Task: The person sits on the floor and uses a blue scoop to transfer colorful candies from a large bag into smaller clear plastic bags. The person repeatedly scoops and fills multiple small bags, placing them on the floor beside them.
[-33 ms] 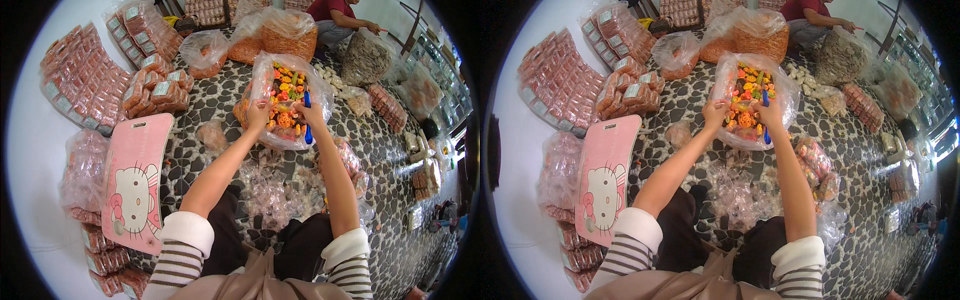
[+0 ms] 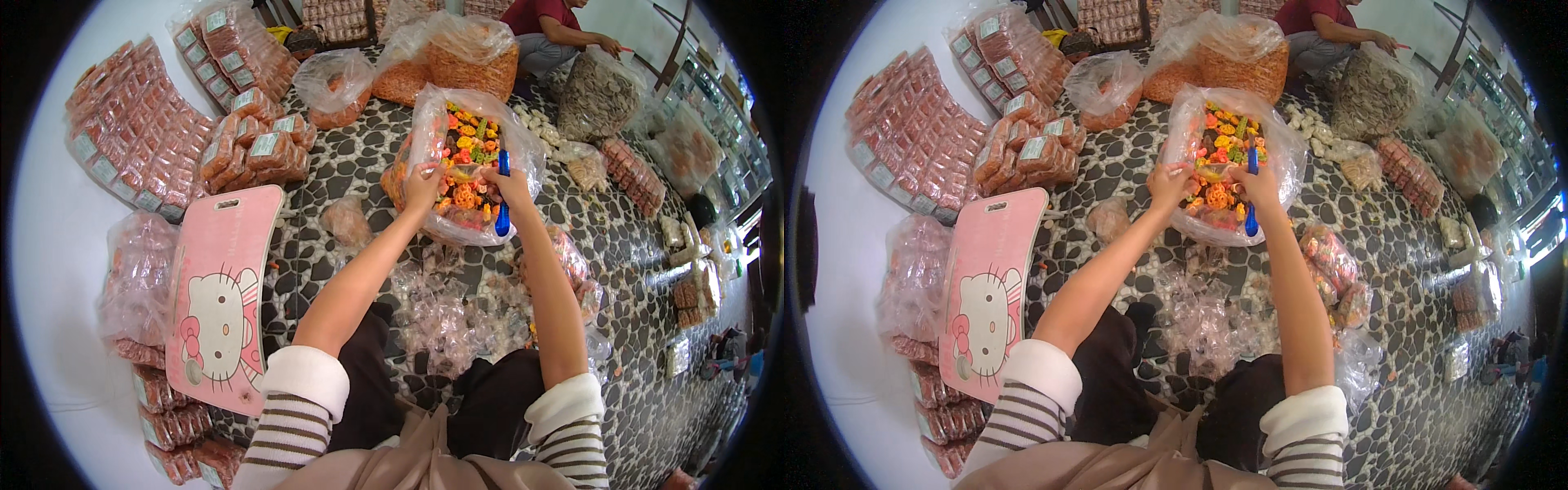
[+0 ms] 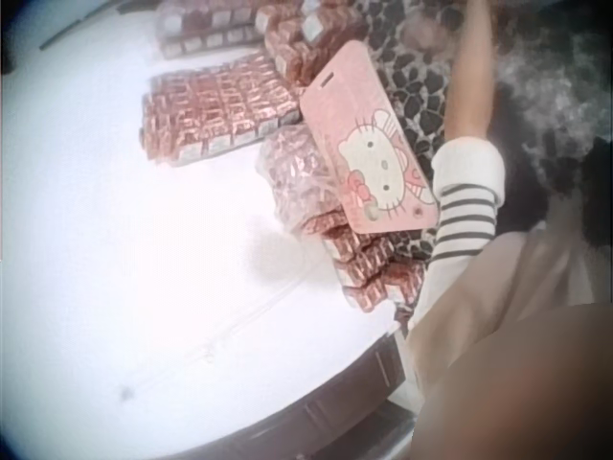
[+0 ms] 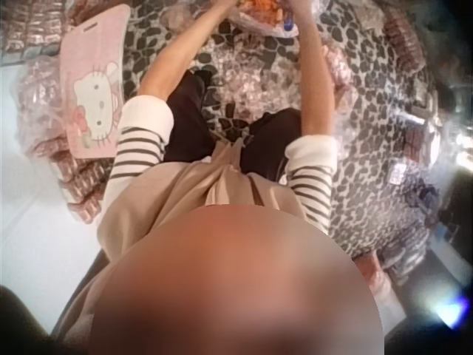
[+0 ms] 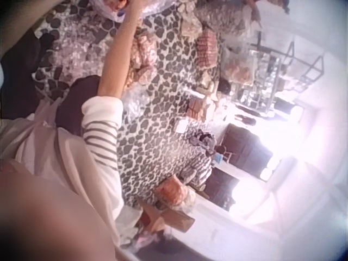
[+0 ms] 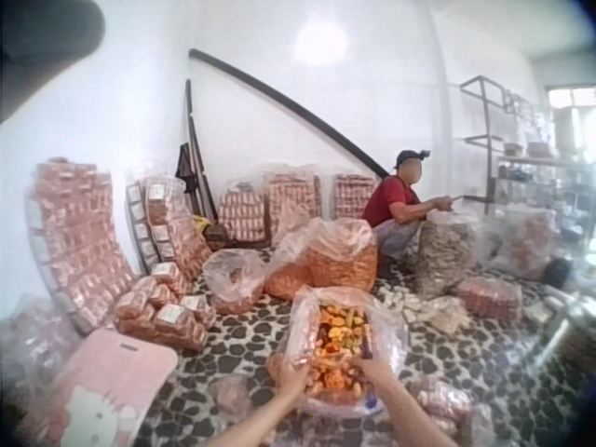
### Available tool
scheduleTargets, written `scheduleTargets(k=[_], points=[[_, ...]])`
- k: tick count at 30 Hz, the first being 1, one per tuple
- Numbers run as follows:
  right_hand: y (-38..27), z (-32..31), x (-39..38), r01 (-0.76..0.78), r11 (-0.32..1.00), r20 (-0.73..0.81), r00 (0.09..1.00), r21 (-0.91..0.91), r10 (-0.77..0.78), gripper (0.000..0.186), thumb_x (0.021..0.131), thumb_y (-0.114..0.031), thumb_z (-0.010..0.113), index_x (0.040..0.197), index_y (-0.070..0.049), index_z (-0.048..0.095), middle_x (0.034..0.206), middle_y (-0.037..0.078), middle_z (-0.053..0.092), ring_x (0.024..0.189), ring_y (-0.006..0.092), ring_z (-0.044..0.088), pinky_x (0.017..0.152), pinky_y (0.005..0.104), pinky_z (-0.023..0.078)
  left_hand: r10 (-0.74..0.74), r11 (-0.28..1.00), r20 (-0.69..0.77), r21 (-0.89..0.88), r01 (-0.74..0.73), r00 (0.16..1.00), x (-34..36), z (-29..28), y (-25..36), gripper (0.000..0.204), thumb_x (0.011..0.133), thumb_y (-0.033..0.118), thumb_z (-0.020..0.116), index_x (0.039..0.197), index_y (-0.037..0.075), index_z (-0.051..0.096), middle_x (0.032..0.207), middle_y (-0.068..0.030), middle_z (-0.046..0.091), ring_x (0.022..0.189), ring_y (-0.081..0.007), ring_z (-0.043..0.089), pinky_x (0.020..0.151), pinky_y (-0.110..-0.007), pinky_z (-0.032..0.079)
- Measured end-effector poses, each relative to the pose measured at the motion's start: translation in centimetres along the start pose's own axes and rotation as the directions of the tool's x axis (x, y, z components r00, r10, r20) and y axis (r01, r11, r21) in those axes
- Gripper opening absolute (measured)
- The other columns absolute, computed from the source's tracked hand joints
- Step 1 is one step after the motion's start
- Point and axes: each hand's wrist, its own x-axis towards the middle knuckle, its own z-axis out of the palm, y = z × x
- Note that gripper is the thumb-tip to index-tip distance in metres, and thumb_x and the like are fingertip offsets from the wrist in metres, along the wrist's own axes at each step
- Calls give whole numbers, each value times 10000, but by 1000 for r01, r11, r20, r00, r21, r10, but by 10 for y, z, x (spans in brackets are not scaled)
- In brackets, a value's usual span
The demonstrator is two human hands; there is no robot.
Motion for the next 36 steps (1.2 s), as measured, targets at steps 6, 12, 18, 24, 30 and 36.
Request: scheduleTargets(k=[6,12,18,24,30,36], points=[[-3,4,13,124,871,-144,966,-476,-216,154,768,-169,649,744,-21,616,592,33,599,507,80,536,445,236,398,124,984,159,-145,-101,979,9,9,-1,332,832,190,620,1044,-53,540,834,-90,612,669,-131,608,653,-222,516],[-2,7,11,214,767,-106,933,-604,-344,213,728,-188,666,780,14,622,628,131,617,573,246,601,540,351,453,119,974,290,153,-168,950,8,4,0,243,824,123,612,991,-44,556,784,-80,633,684,-108,604,626,-214,492],[3,8,8,331,638,8,891,-695,-454,261,735,-221,665,806,22,600,716,179,615,660,284,607,608,375,451,367,897,345,116,-427,864,9,9,4,196,841,130,582,974,12,500,832,-40,560,760,-102,540,696,-237,442],[8,3,12,97,943,-213,962,-320,-171,237,731,-209,682,777,2,586,611,53,557,551,163,545,531,309,422,314,857,514,209,-471,799,8,1,-1,155,865,162,546,923,71,434,878,-5,465,829,-85,477,761,-248,402],[6,0,11,64,939,-152,981,-337,-121,193,729,-167,687,770,2,603,658,29,569,521,122,513,490,281,396,278,919,486,117,-377,828,8,1,-4,179,870,204,547,930,78,435,846,3,447,811,-93,488,750,-259,441],[1,8,7,179,929,-63,976,-323,-210,149,777,-115,653,869,-14,593,606,-2,514,448,57,407,412,202,307,-72,971,419,-179,160,905,2,3,5,271,867,228,568,1064,62,484,874,-7,472,818,-100,526,741,-266,493]])
